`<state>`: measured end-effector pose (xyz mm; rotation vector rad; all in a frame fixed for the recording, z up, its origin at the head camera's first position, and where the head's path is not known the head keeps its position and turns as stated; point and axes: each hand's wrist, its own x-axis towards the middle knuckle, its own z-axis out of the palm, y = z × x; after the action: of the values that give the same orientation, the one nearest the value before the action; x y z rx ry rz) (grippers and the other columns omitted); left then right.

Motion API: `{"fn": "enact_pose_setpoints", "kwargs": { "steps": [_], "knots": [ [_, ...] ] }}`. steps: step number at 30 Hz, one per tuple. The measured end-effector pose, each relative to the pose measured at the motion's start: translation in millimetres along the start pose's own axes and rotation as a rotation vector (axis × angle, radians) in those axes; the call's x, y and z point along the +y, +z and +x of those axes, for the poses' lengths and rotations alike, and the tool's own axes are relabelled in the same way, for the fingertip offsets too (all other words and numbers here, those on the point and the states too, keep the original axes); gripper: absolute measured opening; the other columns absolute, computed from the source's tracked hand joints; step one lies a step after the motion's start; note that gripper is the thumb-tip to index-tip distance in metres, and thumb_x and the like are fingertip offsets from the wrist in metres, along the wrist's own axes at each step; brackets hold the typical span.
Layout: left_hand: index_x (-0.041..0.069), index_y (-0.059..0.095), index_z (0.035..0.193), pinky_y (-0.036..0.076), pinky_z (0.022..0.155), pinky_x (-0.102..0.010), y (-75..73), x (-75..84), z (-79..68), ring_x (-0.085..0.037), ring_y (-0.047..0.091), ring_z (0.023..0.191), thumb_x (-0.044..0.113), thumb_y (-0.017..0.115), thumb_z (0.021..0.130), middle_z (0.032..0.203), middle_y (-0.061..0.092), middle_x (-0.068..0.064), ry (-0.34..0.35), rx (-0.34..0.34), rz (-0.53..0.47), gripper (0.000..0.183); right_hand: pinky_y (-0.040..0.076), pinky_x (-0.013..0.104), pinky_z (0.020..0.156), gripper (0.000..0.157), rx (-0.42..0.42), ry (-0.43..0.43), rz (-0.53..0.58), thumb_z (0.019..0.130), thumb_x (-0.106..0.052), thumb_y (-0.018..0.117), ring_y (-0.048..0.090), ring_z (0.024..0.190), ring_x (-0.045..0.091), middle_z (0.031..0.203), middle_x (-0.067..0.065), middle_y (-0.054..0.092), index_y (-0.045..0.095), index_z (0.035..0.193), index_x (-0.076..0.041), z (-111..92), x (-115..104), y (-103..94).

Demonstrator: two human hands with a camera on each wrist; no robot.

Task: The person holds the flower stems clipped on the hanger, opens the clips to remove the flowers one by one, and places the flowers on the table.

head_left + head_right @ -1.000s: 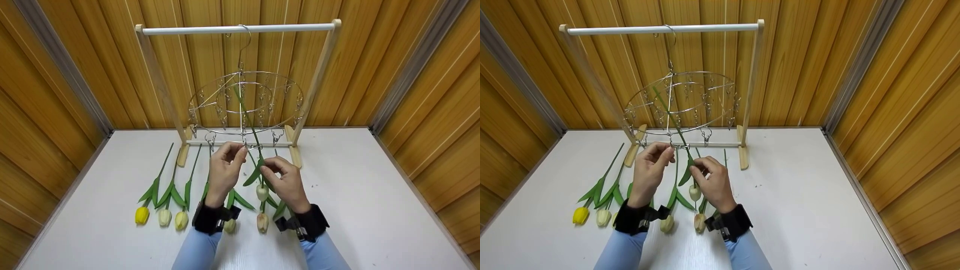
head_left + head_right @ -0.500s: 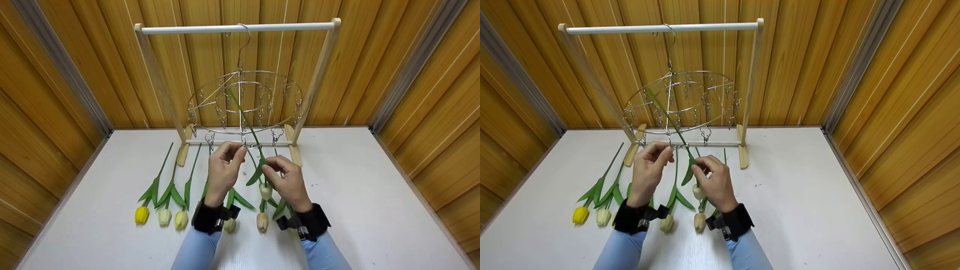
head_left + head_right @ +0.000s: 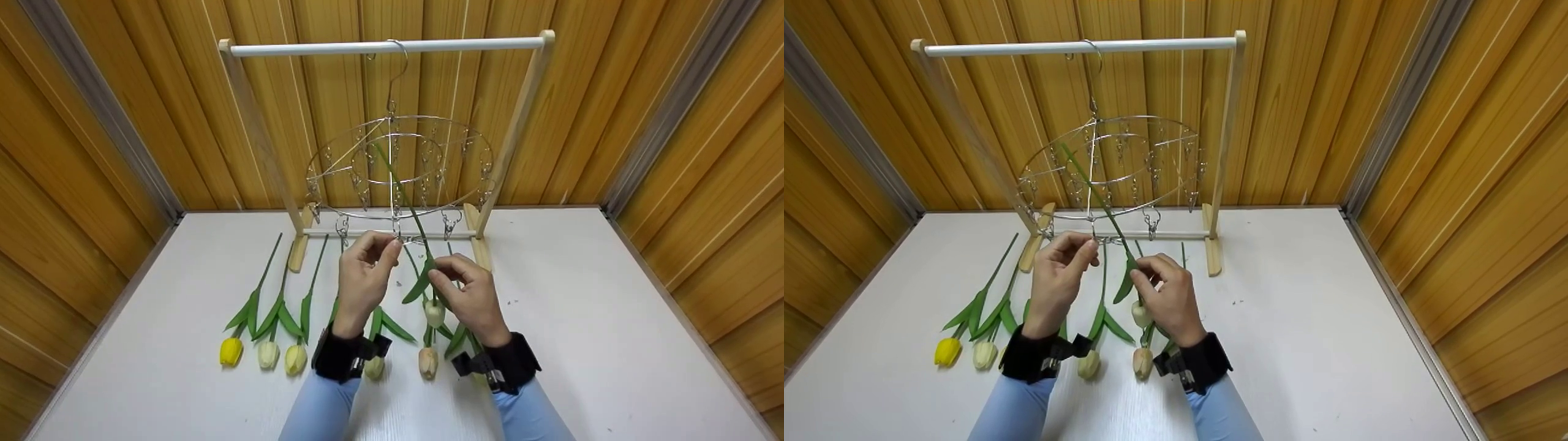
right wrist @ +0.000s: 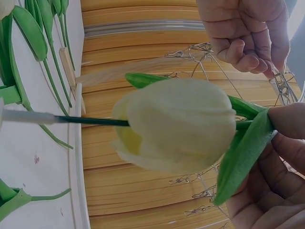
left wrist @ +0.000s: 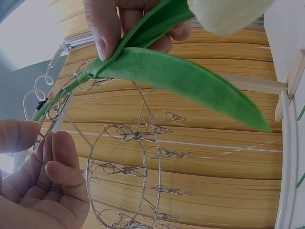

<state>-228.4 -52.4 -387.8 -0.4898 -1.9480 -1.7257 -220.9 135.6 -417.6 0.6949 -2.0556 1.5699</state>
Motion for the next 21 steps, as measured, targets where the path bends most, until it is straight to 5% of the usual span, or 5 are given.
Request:
{"fn": "enact_pose_setpoints", "kwargs": {
  "steps": [21],
  "knots": [
    [0.0,0.071,0.099,0.045,0.067,-0.025,-0.8,-1.0,1.5,-0.021,0.063,0.071,0.012,0.067,0.1,0.082,0.067,-0.008,-0.022,0.011,-0.013,0.013,0.051,0.019,0.074,0.012,-0.002,0.0,-0.029,0.094,0.002,0.071,0.065,0.079,0.011,0.091,0.015,0.072,0.076,0.104,0.0,-1.2,2.6,-6.4]
  ]
}}
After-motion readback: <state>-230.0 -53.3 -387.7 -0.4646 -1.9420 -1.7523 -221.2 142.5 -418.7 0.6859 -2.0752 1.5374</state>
